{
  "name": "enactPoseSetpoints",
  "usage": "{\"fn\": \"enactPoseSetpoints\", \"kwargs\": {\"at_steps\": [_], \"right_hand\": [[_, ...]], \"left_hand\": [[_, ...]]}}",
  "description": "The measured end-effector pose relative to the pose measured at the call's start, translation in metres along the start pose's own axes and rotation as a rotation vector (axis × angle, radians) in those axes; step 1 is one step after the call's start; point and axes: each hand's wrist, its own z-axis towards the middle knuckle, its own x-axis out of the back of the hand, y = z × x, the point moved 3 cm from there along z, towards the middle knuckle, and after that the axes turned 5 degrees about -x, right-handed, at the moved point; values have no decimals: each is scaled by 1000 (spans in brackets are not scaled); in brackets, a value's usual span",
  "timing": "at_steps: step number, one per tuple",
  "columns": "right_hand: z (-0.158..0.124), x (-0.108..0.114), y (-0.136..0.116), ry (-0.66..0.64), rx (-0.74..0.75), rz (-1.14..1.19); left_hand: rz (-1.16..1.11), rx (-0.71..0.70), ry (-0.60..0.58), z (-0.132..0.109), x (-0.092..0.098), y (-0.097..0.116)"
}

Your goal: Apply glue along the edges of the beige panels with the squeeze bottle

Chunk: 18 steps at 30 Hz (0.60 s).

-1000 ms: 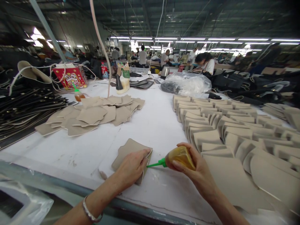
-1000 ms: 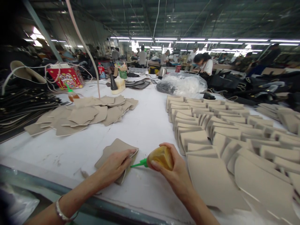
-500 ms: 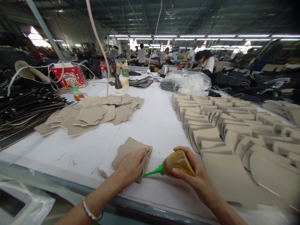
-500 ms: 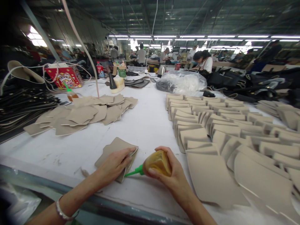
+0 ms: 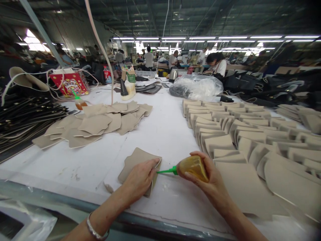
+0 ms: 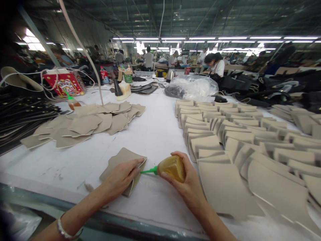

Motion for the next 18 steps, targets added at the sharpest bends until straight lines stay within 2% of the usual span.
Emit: {"fn": "enactPoseSetpoints", "kwargs": {"at_steps": [2,6,8,12,14,18], "right_hand": [[1,1,-2,44,35,-22],[-3,-4,-4,-99,-25,24],[-3,-3,-4,-124,-46,37],[2,4,-4,-8,31,-34],[2,4,-6,1,61,-55],[-2,0,-7,-122,21,-5]], "left_hand": [[5,0,-6,1,0,0],[12,5,-13,1,2,3],[13,6,-14,1,3,3],[11,5,-10,1,3,4],[15,5,-12,2,3,3],[21,1,-22,2,3,3]]}}
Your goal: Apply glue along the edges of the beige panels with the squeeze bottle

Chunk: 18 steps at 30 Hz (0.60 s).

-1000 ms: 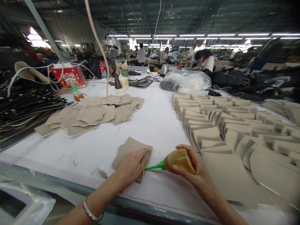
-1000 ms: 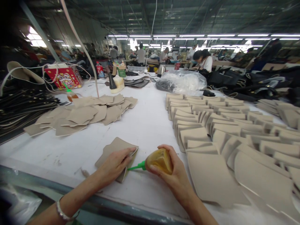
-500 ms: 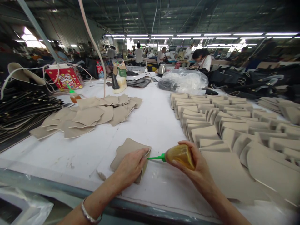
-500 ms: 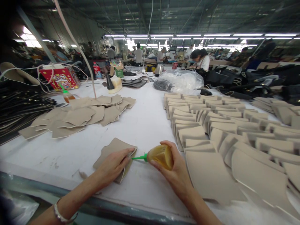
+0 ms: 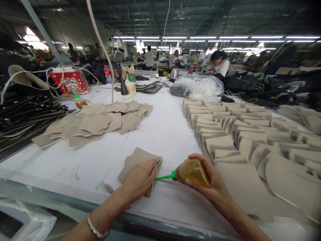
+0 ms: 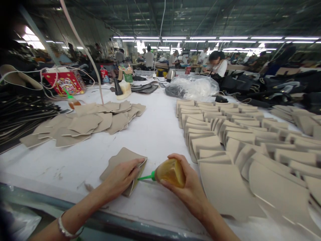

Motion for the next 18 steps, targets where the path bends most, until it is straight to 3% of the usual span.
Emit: {"fn": "enactPoseSetpoints", "kwargs": {"at_steps": [2,10,14,18], "right_hand": [[2,1,1,3,1,-5],[22,9,4,220,112,-128],[15,4,2,173,79,-121],[4,-2,4,30,-96,74]], "left_hand": [[-8,1,5,0,1,0],[-9,7,-6,1,2,3],[-7,13,-7,1,2,2],[-20,25,-9,1,2,1]]}}
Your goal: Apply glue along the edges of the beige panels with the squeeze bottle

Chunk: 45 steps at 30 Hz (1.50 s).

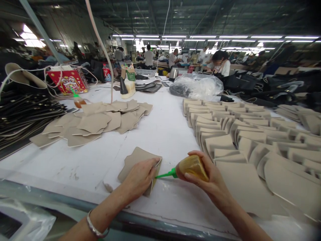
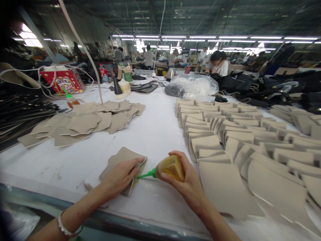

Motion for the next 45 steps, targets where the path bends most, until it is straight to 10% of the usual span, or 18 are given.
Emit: {"fn": "enactPoseSetpoints", "kwargs": {"at_steps": [12,32,45], "right_hand": [[-15,25,-6,266,-390,880],[-14,-6,-1,26,-99,69],[19,4,3,238,124,-141]], "left_hand": [[-72,36,-4,2,8,2],[8,78,-31,3,11,4],[-33,74,-46,5,10,2]]}}
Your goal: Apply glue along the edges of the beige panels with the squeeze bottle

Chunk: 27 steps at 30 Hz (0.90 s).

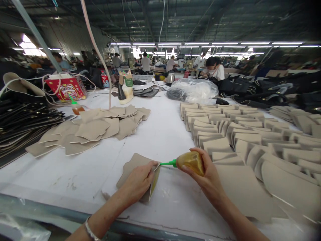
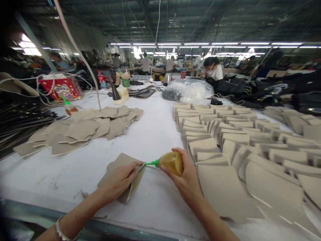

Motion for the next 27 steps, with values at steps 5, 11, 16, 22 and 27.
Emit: {"fn": "enactPoseSetpoints", "kwargs": {"at_steps": [5,11,16,22,27], "right_hand": [[-11,-1,-4,-91,-137,106],[-29,4,-8,-183,-541,754],[-35,30,-20,156,-818,1110],[-39,88,-38,473,-722,1360],[-48,161,-52,690,-513,1548]], "left_hand": [[-16,-1,7,-1,-2,-2],[-7,33,6,0,0,0],[-50,43,24,1,2,3],[231,208,395,-15,29,-30],[78,442,167,-4,47,-87]]}}
